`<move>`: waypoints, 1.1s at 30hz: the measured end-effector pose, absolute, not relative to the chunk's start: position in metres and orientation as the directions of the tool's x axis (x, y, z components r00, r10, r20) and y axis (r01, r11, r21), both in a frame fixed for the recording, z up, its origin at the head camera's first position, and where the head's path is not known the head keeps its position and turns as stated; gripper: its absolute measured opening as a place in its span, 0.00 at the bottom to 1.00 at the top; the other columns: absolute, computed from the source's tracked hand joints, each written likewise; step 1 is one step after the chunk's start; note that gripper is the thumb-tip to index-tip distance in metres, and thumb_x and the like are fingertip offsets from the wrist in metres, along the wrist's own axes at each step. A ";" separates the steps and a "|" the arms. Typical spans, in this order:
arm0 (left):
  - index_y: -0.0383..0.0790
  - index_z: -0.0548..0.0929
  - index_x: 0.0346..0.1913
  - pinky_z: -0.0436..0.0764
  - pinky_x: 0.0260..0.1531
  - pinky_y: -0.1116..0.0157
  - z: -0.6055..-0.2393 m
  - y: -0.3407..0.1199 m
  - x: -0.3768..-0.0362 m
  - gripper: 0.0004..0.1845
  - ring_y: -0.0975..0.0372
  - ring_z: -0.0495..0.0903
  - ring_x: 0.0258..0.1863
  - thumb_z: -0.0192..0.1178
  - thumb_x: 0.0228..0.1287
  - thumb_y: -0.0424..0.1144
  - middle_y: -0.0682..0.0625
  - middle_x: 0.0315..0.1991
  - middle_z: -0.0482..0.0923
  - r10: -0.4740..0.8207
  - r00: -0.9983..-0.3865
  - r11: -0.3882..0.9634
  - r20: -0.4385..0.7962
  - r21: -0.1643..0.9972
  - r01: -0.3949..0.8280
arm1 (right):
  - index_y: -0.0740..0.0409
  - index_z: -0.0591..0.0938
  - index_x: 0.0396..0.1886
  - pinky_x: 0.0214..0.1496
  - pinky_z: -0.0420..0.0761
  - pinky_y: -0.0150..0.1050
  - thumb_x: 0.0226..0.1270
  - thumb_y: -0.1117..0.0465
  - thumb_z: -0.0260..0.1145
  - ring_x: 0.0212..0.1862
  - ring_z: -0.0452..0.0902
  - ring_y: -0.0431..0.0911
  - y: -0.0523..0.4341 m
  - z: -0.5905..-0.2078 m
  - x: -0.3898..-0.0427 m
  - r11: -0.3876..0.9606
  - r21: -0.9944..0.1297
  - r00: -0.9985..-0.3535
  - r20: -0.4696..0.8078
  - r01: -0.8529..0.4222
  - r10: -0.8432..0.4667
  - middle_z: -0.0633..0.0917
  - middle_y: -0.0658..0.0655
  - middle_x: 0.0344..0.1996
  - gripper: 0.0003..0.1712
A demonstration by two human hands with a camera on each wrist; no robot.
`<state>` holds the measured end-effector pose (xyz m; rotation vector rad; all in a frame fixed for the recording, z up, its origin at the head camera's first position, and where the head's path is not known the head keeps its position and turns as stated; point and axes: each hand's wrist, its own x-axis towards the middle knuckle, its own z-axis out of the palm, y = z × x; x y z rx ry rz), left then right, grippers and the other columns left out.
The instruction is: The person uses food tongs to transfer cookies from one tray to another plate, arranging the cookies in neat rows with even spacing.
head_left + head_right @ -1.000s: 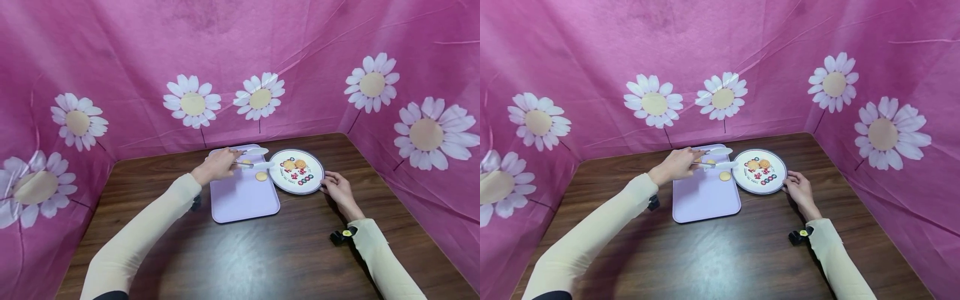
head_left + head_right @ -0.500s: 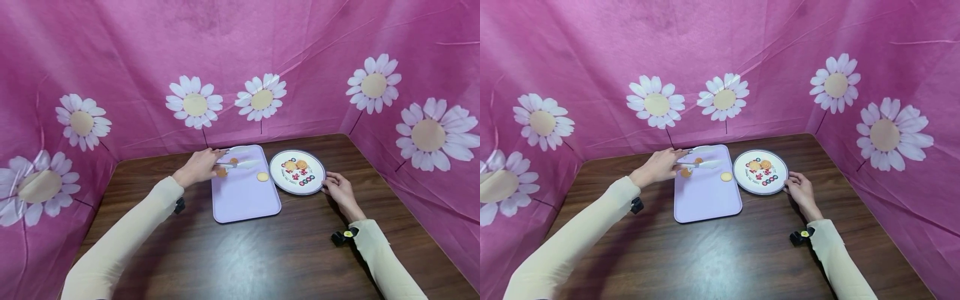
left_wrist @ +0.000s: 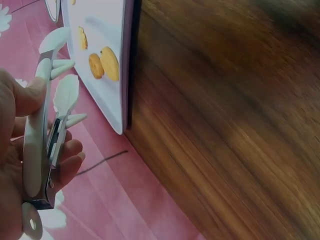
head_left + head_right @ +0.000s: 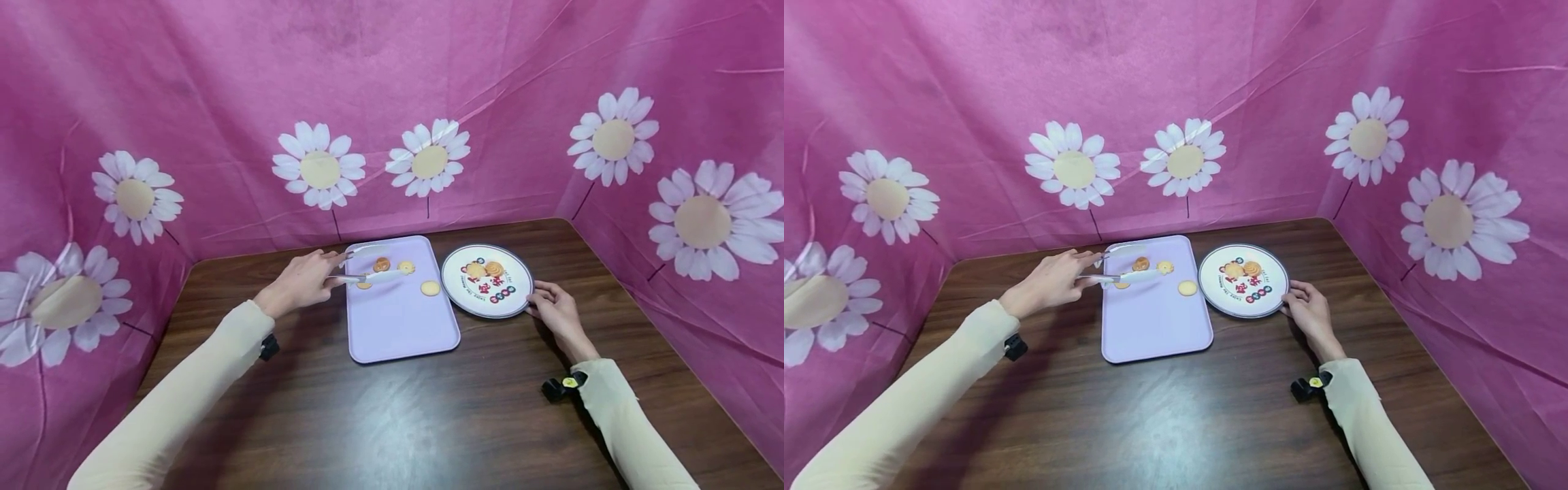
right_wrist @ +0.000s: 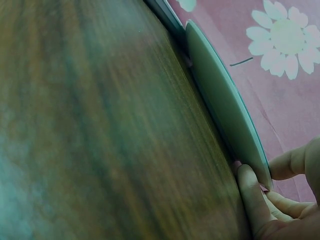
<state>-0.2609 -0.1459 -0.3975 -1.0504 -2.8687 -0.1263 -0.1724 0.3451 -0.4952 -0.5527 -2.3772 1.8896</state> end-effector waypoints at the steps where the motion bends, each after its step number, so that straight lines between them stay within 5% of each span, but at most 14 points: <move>1: 0.36 0.77 0.71 0.85 0.42 0.51 -0.397 -0.149 -0.260 0.30 0.47 0.84 0.52 0.63 0.66 0.39 0.36 0.64 0.82 0.640 -0.761 0.761 0.105 0.049 0.647 | 0.71 0.64 0.77 0.43 0.84 0.22 0.78 0.65 0.57 0.37 0.79 0.24 0.345 -0.495 -0.172 0.185 -0.953 -0.935 -0.177 0.242 0.309 0.81 0.34 0.35 0.32; 7: 0.35 0.81 0.67 0.85 0.39 0.50 -0.394 -0.165 -0.256 0.27 0.48 0.85 0.46 0.64 0.67 0.41 0.38 0.58 0.87 0.646 -0.755 0.756 0.109 0.043 0.653 | 0.73 0.63 0.76 0.43 0.83 0.22 0.78 0.66 0.57 0.36 0.79 0.24 0.346 -0.495 -0.172 0.166 -0.960 -0.939 -0.167 0.224 0.300 0.82 0.33 0.34 0.32; 11: 0.37 0.85 0.61 0.81 0.27 0.54 -0.393 -0.172 -0.255 0.22 0.53 0.82 0.34 0.66 0.66 0.40 0.46 0.41 0.89 0.656 -0.747 0.748 0.107 0.039 0.662 | 0.73 0.63 0.76 0.43 0.83 0.21 0.77 0.66 0.57 0.36 0.80 0.24 0.346 -0.496 -0.173 0.167 -0.960 -0.940 -0.167 0.224 0.299 0.82 0.32 0.33 0.32; 15: 0.39 0.86 0.51 0.78 0.23 0.56 -0.393 -0.176 -0.253 0.14 0.57 0.78 0.27 0.67 0.64 0.38 0.52 0.28 0.80 0.661 -0.743 0.744 0.101 0.035 0.667 | 0.73 0.63 0.76 0.43 0.83 0.22 0.78 0.66 0.57 0.37 0.80 0.24 0.346 -0.495 -0.173 0.161 -0.960 -0.939 -0.173 0.227 0.296 0.82 0.32 0.33 0.32; 33: 0.42 0.82 0.37 0.76 0.22 0.56 -0.394 -0.183 -0.245 0.05 0.58 0.73 0.24 0.67 0.65 0.37 0.53 0.21 0.73 0.653 -0.753 0.754 0.081 0.022 0.656 | 0.73 0.63 0.76 0.41 0.83 0.21 0.78 0.66 0.57 0.36 0.80 0.24 0.345 -0.496 -0.174 0.161 -0.959 -0.936 -0.176 0.232 0.304 0.81 0.32 0.34 0.32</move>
